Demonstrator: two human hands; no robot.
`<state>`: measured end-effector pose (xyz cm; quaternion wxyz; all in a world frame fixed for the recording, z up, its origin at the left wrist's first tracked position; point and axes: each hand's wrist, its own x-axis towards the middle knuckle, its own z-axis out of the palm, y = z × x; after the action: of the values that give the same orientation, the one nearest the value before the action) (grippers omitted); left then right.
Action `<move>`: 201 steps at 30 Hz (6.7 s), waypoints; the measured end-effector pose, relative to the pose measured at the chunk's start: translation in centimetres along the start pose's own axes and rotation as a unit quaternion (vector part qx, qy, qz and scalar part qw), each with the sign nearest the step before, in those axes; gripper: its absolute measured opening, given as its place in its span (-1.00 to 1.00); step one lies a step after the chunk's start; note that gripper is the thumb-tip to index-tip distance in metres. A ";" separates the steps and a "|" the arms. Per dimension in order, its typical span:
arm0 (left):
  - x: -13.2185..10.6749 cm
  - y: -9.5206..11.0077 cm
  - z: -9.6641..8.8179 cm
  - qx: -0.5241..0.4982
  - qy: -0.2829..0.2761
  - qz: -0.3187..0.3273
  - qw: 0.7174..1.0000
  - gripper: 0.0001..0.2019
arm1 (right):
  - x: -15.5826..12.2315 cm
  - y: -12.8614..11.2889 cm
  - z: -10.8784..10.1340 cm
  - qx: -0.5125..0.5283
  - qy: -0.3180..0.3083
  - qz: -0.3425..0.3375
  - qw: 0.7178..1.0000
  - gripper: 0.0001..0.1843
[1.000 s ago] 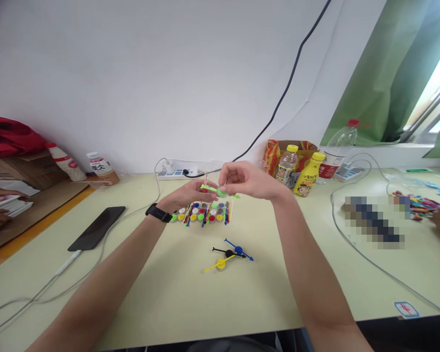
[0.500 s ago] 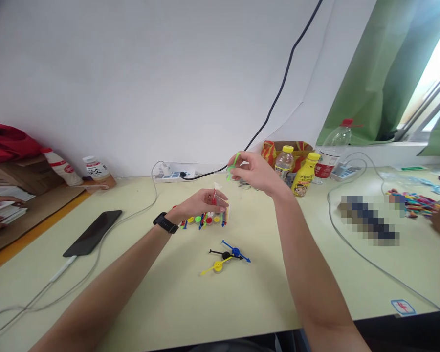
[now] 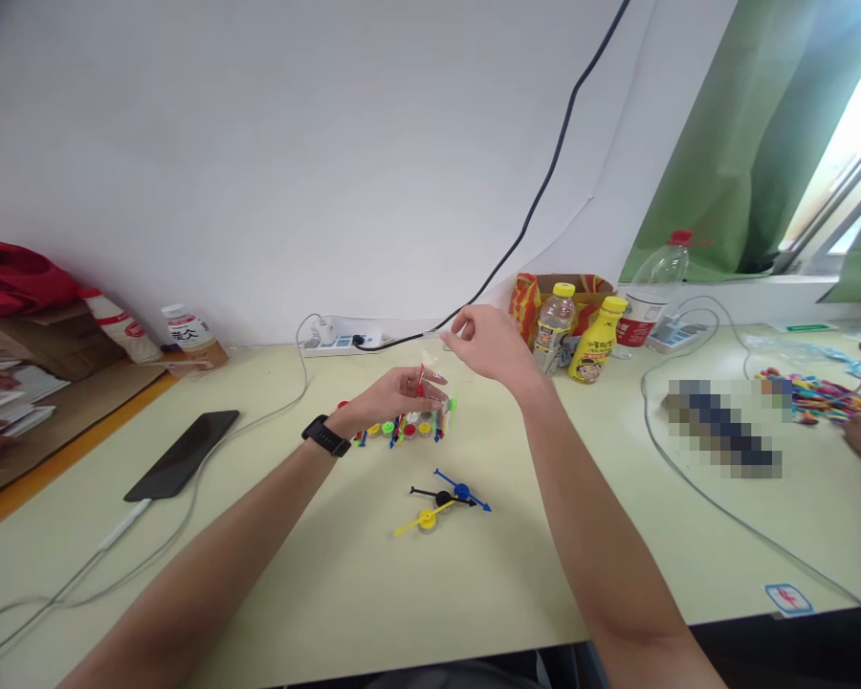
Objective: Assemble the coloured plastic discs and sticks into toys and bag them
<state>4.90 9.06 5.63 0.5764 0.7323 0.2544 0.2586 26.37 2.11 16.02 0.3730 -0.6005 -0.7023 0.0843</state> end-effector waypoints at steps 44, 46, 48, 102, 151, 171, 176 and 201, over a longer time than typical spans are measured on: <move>-0.5 -0.2 -1.8 0.076 0.014 -0.004 0.997 -0.48 | -1.9 -1.1 -4.8 0.095 0.010 -0.104 0.990 -0.83; -0.4 -0.3 -1.6 0.086 0.002 -0.002 0.996 -0.48 | -1.8 -1.1 -4.4 0.077 0.052 -0.103 0.990 -0.84; -0.3 -0.3 -1.4 0.099 -0.001 0.003 0.995 -0.50 | -1.5 -1.0 -3.8 0.060 0.039 -0.104 0.992 -0.87; -0.3 0.4 -0.4 0.087 0.050 0.043 0.994 -0.50 | -0.5 -0.9 -1.7 0.144 0.115 -0.129 0.974 -0.91; -0.3 0.1 -0.3 0.012 -0.031 0.026 0.999 -0.41 | -1.4 -1.4 -2.8 0.201 0.047 -0.084 0.975 -0.75; -0.1 0.3 0.3 0.017 0.006 0.069 0.997 -0.47 | -0.5 -1.1 0.3 0.029 -0.028 -0.113 0.993 -0.84; -0.1 0.3 0.3 0.007 0.011 0.063 0.998 -0.45 | -0.3 -1.1 -0.2 0.061 0.006 -0.108 0.992 -0.85; -0.1 0.1 0.3 0.031 -0.009 0.063 0.998 -0.49 | 1.7 1.2 -0.1 0.421 0.083 -0.090 0.899 -0.48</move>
<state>5.01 8.78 5.61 0.5384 0.7665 0.2106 0.2796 27.37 3.95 16.07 0.6535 -0.3267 -0.6189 0.2882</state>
